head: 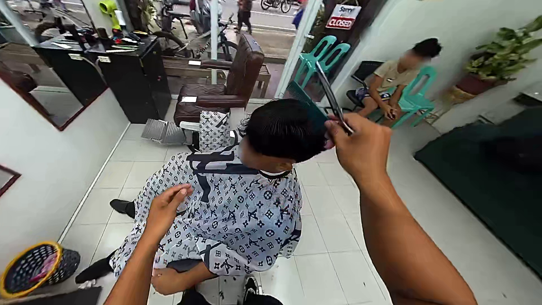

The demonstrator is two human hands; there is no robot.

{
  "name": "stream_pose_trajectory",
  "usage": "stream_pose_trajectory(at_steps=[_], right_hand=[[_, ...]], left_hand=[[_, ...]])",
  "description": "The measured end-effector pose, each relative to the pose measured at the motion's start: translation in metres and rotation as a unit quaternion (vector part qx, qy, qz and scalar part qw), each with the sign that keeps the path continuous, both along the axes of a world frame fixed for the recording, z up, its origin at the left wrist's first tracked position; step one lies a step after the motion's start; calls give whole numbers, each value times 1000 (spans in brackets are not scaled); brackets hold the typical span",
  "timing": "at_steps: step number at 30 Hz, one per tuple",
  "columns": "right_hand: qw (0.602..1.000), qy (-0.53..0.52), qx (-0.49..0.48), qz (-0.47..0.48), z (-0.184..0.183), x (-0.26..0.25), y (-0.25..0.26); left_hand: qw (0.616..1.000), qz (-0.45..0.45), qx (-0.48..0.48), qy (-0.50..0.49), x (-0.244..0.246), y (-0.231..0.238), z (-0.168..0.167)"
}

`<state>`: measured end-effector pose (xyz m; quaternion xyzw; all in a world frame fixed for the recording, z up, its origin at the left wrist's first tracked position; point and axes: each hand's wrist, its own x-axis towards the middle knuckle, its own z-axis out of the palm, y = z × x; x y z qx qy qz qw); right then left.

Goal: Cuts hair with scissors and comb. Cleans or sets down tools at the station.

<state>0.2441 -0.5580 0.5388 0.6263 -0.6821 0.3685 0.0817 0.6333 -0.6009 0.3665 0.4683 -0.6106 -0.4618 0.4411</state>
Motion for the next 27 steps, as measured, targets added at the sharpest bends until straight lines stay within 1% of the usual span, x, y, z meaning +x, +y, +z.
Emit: stream_pose_trajectory(at_steps=[2,4,6,8,11,13,16,18,20,22,24,25,27], right_hand=[[999,-23,20,-24,-2,15,-10],[999,-29,33,-27,-13,40,-16],[999,2,30,-23,-29,64,-18],[998,55,23,-25,-44,84,-16],[993,107,20,-40,-60,98,-11],[990,134,30,-33,-67,102,-6],[984,172,38,-20,-73,108,-3],[983,176,44,-23,-74,110,0],[983,172,53,-27,-75,110,1],[984,165,59,-21,-80,110,1],[989,126,71,-21,-86,109,1],[993,84,83,-28,-86,108,3],[993,-20,108,-52,-81,108,6]], left_hand=[[998,-54,-27,-7,1,-38,12],[994,-98,-47,-16,3,-77,20],[989,-137,-52,-25,2,-107,23],[980,-183,-61,-36,0,-131,25],[962,-250,-94,-56,-9,-159,34],[953,-280,-114,-35,-19,-169,37],[940,-308,-142,39,-37,-181,42],[927,-327,-166,79,-50,-186,47],[913,-342,-204,86,-61,-192,55],[897,-362,-245,64,-68,-199,65],[882,-387,-265,39,-78,-209,74],[877,-406,-255,22,-83,-213,77],[868,-462,-180,-18,-94,-217,86]])
